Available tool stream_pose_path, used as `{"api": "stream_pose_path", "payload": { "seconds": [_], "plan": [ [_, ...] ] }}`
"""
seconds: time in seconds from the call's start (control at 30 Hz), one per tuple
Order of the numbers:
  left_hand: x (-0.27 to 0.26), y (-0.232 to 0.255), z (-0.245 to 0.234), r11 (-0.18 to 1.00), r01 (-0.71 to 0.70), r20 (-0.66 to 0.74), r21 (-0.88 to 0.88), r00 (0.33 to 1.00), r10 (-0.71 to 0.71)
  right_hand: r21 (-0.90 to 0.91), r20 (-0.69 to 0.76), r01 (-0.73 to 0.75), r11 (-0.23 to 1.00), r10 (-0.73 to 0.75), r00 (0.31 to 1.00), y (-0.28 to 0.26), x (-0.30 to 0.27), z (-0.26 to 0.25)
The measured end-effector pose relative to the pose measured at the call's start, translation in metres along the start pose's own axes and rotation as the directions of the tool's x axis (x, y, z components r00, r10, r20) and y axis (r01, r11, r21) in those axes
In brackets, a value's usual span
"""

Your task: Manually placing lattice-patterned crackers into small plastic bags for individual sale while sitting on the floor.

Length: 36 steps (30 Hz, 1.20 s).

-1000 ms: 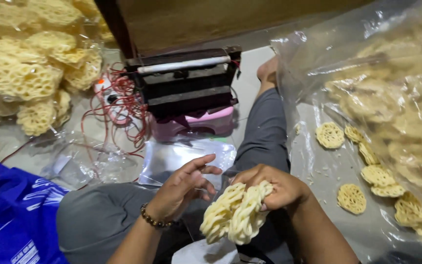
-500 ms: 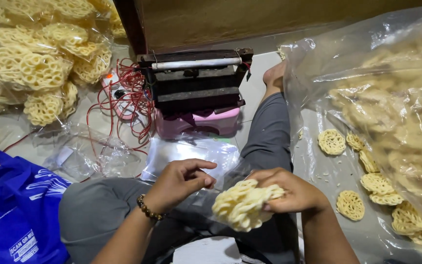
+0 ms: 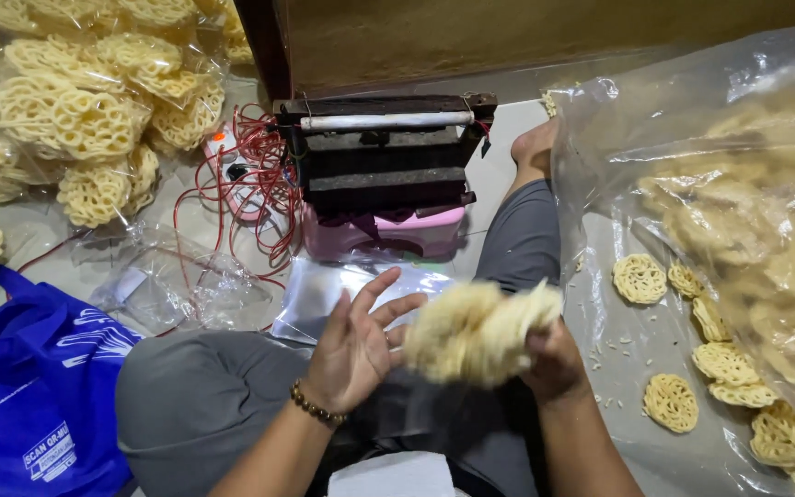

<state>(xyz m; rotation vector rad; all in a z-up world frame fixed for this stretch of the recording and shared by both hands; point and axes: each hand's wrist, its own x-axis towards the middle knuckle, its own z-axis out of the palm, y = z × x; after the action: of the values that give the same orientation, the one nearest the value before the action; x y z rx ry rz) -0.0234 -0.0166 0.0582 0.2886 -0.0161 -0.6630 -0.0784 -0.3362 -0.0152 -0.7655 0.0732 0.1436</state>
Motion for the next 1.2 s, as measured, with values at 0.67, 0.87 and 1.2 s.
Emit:
{"api": "stream_pose_path", "payload": {
  "seconds": [0.67,0.87,1.2],
  "plan": [
    [-0.010,0.021,0.027,0.838,-0.128,-0.243,0.530,0.924,0.295,-0.034,-0.087,0.164,0.986,-0.167,0.982,-0.024,-0.007,0.049],
    [-0.011,0.023,0.027,0.467,-0.142,-0.087,0.873,0.896,0.436,-0.137,0.326,0.189,0.972,-0.136,0.936,-0.037,-0.012,0.108],
    [-0.008,0.029,0.029,-0.474,-0.108,0.332,0.874,0.845,0.419,-0.844,0.391,0.333,0.421,0.055,0.919,-0.058,-0.019,0.167]
  ]
}}
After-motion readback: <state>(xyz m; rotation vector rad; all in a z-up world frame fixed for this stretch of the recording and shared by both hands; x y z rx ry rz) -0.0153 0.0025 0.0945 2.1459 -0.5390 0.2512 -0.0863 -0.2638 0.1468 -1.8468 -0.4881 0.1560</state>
